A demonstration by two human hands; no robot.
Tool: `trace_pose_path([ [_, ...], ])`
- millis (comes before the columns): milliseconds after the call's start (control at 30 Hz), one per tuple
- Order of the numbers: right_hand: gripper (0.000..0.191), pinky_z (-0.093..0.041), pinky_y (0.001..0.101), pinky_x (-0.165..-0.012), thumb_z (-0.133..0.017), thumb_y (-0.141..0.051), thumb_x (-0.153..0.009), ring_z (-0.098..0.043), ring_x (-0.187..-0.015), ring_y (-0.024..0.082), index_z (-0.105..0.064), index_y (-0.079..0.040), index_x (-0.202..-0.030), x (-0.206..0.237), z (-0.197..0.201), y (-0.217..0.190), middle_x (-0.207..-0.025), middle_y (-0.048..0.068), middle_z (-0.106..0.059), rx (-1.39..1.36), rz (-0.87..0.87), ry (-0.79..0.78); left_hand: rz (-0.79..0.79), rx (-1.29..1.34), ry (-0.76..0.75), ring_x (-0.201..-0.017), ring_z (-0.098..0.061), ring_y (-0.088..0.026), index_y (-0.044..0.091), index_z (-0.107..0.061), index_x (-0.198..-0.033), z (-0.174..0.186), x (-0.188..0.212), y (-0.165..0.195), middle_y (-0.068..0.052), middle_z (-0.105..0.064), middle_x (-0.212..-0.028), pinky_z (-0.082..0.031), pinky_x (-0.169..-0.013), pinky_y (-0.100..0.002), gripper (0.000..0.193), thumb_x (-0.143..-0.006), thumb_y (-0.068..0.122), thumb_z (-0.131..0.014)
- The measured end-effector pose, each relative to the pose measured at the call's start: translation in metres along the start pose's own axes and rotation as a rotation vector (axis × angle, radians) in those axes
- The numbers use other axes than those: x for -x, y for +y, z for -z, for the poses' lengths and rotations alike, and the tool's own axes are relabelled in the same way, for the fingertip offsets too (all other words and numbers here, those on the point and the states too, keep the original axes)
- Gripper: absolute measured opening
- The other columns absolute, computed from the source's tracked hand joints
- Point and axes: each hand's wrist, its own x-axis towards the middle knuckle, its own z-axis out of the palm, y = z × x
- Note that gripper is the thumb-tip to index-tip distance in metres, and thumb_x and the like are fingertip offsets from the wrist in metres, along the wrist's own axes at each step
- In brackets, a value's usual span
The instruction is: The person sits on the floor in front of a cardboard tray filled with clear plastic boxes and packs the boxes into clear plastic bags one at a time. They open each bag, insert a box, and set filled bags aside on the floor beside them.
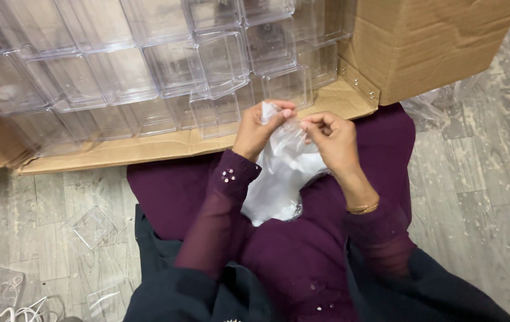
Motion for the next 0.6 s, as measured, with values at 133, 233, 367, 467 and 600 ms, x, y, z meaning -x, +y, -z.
trace_pose_path([
  [133,0.014,-0.052,0.0220,-0.067,-0.071,-0.012,-0.099,-0.064,-0.073,0.005,-0.073,0.000,-0.106,-0.002,0.003,0.003,-0.084,0.000,-0.073,0.011,0.095,0.035,0.098,-0.054,0.054,-0.069,-0.045,-0.006,0.000,-0.076,-0.108,0.005,0.004,-0.010,0.004,-0.058,-0.080,-0.034,-0.062,-0.023,0.026,-0.102,0.025,-0.071],
  [233,0.015,-0.051,0.0199,-0.069,-0.068,-0.018,-0.102,-0.060,-0.071,0.004,-0.070,-0.004,-0.101,-0.015,0.002,0.008,-0.081,-0.003,-0.067,-0.514,-0.053,-0.127,0.096,0.048,-0.018,-0.076,-0.048,-0.006,0.005,-0.070,-0.101,0.015,0.006,-0.014,0.005,-0.057,-0.083,-0.038,-0.068,-0.023,0.025,-0.106,0.029,-0.067],
  [367,0.040,-0.043,0.0212,-0.057,-0.061,-0.034,-0.114,-0.047,-0.058,0.005,-0.068,-0.002,-0.091,-0.032,0.004,-0.001,-0.073,0.001,-0.061,-0.711,-0.246,-0.489,0.040,0.288,0.146,-0.088,-0.058,-0.009,0.010,-0.067,-0.098,0.061,0.013,0.010,0.002,-0.064,-0.092,-0.048,-0.080,-0.027,0.018,-0.102,0.028,-0.065],
  [467,0.041,-0.052,0.0300,-0.090,-0.059,-0.042,-0.111,-0.056,-0.078,0.010,-0.068,-0.006,-0.093,-0.047,-0.006,-0.030,-0.075,-0.002,-0.063,-0.873,0.025,-0.699,0.004,0.328,0.261,-0.077,-0.052,-0.005,0.014,-0.061,-0.092,0.102,0.023,0.045,0.007,-0.057,-0.085,-0.043,-0.068,-0.024,0.017,-0.105,0.025,-0.065],
  [600,0.039,-0.058,0.0276,-0.097,-0.068,-0.041,-0.092,-0.068,-0.102,0.008,-0.067,-0.007,-0.113,-0.069,-0.035,-0.078,-0.100,-0.003,-0.075,-0.583,-0.054,-0.517,-0.162,-0.078,0.218,-0.069,-0.047,-0.003,0.014,-0.053,-0.084,0.117,0.021,0.076,0.007,-0.054,-0.076,-0.039,-0.065,-0.022,0.031,-0.109,0.025,-0.066],
])
